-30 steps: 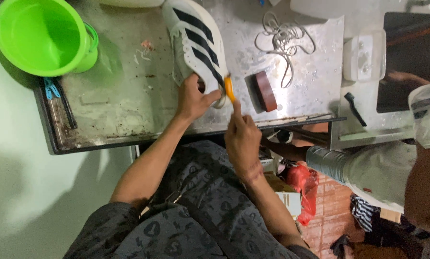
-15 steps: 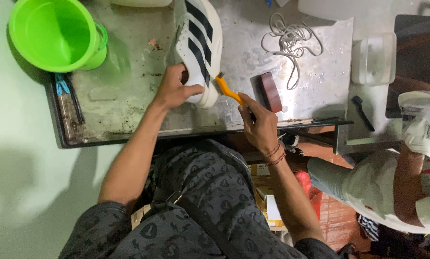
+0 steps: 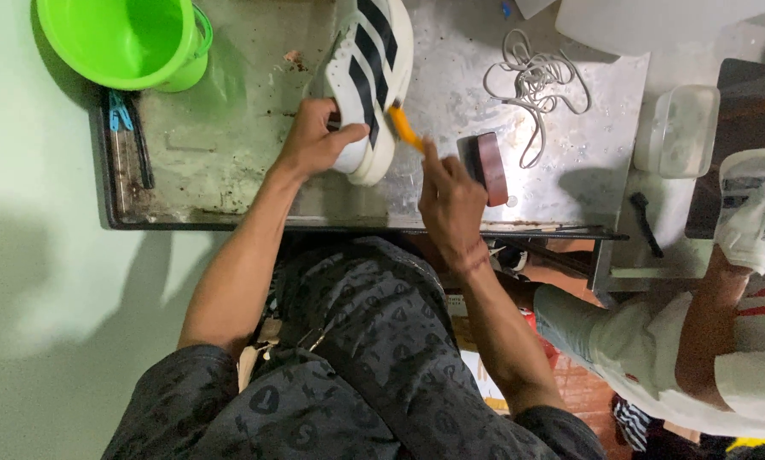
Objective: The person scrubs a white sneaker with black stripes using a yellow brush. They hold the shoe in their left hand and scrub the sole and sides with the brush in their right hand, working over a metal tray.
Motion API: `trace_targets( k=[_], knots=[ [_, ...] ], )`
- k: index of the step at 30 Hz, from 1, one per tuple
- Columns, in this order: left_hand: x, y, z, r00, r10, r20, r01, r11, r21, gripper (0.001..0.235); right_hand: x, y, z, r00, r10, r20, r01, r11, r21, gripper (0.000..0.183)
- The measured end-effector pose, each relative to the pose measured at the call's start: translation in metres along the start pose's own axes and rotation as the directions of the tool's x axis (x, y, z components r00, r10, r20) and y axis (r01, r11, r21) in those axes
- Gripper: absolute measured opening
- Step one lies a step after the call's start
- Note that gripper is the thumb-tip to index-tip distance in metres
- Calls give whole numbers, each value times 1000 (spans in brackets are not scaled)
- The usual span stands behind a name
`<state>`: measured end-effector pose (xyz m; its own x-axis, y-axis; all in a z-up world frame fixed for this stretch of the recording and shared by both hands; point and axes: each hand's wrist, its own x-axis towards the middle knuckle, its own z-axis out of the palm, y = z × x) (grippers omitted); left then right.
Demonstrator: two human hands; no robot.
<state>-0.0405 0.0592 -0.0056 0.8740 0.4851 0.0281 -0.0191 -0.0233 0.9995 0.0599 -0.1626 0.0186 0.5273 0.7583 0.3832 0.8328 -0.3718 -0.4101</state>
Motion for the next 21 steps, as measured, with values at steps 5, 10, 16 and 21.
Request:
trace_targets(
  k=[5,10,16,21],
  knots=[
    [1,-15,-4,1000,-19,8,19,1000,15,18,-7,10,3,997,-68,40,71,995,-77,28],
    [2,-26,-14,999,-37,31,36,999,28,23,3,7,5,993,-107,-43,104,991,-81,29],
    [-2,-42,-10,996,-82,35,82,996,-16,21,19,27,18,983,-182,-13,170,940,-297,33],
    [4,-31,-19,998,-23,54,21,999,33,26,-13,0,3,990,-135,30,138,967,-213,29]
  ],
)
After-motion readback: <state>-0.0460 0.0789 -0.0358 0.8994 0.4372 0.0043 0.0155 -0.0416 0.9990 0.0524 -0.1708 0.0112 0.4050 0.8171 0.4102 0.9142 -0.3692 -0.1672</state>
